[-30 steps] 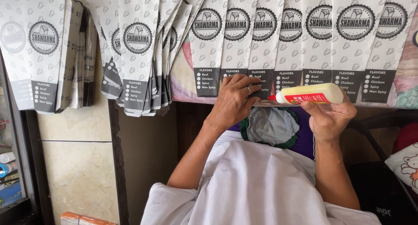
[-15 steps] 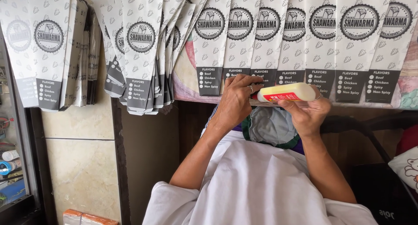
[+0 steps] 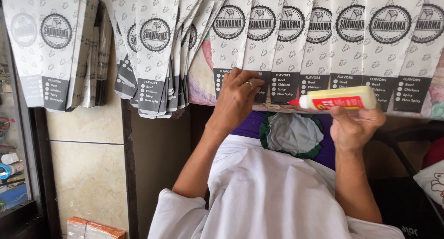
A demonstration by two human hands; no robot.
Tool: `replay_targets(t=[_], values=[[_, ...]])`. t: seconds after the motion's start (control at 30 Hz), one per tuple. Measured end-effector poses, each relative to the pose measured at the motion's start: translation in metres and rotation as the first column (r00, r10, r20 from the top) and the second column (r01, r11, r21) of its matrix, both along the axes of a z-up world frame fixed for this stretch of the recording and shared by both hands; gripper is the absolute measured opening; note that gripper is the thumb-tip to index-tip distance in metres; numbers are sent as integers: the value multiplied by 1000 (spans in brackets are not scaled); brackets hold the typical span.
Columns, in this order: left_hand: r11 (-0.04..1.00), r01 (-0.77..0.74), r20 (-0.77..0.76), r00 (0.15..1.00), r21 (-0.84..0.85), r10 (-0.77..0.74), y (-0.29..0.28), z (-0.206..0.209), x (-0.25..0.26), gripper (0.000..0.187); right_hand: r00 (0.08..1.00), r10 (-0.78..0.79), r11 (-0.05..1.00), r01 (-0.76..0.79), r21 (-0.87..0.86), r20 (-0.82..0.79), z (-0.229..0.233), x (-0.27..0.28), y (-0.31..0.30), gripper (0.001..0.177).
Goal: Marking specific flavor options on paper food packaging sleeves using a glue bottle as a marker.
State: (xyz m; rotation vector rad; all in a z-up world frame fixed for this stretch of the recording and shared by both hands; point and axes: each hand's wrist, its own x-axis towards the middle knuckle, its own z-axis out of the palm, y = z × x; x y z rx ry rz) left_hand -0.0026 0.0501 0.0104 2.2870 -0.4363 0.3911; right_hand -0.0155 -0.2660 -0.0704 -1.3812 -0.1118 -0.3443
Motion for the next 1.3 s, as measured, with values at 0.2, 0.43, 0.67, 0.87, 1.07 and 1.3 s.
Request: replay_targets(t=[0.2,0.43,0.67,0.87,1.07,1.3], values=[[992,10,-91,996,126,1,23,6,-11,19,995,99,995,-98,-17,23,-8,10,52,43],[998,45,-219,975,52,-33,30,3,-18,42,973,229,964,-226,-140,5,21,10,87,35],[1000,25,-193,981,8,-23,29,8,-21,42,963,267,957,-262,-127,24,14,12,101,35],[999,8,-143,990,45,-2,24,-9,-23,29,987,89,981,-110,-157,-135,46,6,71,34],[987,-159,-213,966,-38,147,9,-12,-24,27,996,21,987,-35,-156,-91,45,0,78,29],[988,-149,-152,978,-41,141,12,-12,-25,29,982,152,965,-173,-197,-116,46,-1,113,27]])
